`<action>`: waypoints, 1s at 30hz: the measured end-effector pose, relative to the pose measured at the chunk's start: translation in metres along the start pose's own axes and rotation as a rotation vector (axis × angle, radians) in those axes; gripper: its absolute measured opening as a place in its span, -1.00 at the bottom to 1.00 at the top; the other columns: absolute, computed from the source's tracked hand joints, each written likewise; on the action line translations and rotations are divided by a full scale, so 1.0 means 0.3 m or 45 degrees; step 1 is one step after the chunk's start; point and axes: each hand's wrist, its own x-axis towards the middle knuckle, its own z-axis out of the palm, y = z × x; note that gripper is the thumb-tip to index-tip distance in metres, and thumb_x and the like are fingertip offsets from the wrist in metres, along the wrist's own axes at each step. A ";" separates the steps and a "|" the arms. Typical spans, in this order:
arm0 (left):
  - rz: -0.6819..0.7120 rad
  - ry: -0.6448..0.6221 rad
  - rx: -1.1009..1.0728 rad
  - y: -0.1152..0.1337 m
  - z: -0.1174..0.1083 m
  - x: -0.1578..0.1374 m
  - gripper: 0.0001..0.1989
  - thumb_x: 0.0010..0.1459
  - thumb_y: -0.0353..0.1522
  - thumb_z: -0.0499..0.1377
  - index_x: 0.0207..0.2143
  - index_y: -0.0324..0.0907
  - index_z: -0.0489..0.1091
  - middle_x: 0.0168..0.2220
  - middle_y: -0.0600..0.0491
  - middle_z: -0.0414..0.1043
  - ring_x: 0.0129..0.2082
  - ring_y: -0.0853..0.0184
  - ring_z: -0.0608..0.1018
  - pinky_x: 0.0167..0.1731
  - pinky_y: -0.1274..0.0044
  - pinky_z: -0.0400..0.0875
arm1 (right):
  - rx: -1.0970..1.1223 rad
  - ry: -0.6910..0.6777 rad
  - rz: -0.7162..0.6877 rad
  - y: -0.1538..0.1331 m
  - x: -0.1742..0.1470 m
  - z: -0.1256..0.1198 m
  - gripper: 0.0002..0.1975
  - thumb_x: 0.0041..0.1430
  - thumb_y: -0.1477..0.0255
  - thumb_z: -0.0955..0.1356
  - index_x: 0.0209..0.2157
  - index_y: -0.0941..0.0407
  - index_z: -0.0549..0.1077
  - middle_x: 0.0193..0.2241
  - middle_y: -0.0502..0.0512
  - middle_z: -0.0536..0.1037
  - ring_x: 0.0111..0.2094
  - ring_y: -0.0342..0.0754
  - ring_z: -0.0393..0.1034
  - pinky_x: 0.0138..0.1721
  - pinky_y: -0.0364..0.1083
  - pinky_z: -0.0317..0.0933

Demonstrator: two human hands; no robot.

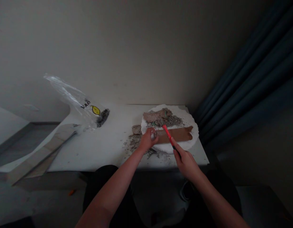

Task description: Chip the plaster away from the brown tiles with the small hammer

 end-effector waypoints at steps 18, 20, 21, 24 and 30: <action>-0.032 0.010 0.087 -0.005 0.012 -0.006 -0.52 0.09 -0.12 0.24 0.00 -0.13 0.26 -0.03 -0.05 0.46 -0.03 0.21 0.54 -0.02 0.37 0.43 | 0.150 -0.098 -0.001 0.018 0.006 0.018 -0.44 0.35 0.38 0.14 0.36 0.11 0.10 -0.28 0.20 0.59 -0.31 0.06 0.48 -0.20 -0.04 0.27; -0.001 0.021 0.070 -0.006 0.014 -0.005 -0.53 0.09 -0.14 0.25 -0.01 -0.14 0.27 -0.01 -0.05 0.45 -0.01 0.22 0.53 0.00 0.38 0.42 | 0.161 -0.090 -0.005 0.010 0.006 0.011 -0.44 0.37 0.37 0.13 0.37 0.10 0.07 -0.29 0.19 0.60 -0.34 0.03 0.48 -0.22 -0.05 0.27; 0.019 0.024 0.065 -0.006 0.014 -0.004 -0.54 0.08 -0.15 0.26 -0.03 -0.14 0.27 0.01 -0.06 0.44 0.00 0.23 0.52 0.01 0.38 0.42 | 0.155 -0.083 -0.004 0.006 0.005 0.008 -0.43 0.37 0.36 0.13 0.37 0.10 0.05 -0.30 0.18 0.60 -0.37 0.03 0.47 -0.25 -0.06 0.27; -0.001 0.010 0.078 -0.004 0.013 -0.001 -0.55 0.08 -0.15 0.26 -0.04 -0.14 0.29 0.00 -0.06 0.45 0.00 0.23 0.53 0.01 0.39 0.41 | 0.088 -0.091 0.003 0.006 0.001 0.018 -0.43 0.37 0.37 0.13 0.38 0.09 0.03 -0.33 0.17 0.60 -0.39 0.04 0.47 -0.30 -0.07 0.25; -0.110 -0.038 0.061 0.001 0.010 -0.001 -0.47 0.06 -0.10 0.26 0.01 -0.13 0.25 0.00 -0.07 0.47 0.00 0.20 0.53 0.00 0.37 0.42 | -0.043 -0.110 0.058 0.021 0.004 0.047 -0.43 0.35 0.40 0.13 0.37 0.06 0.07 -0.37 0.17 0.59 -0.35 0.10 0.49 -0.30 -0.05 0.23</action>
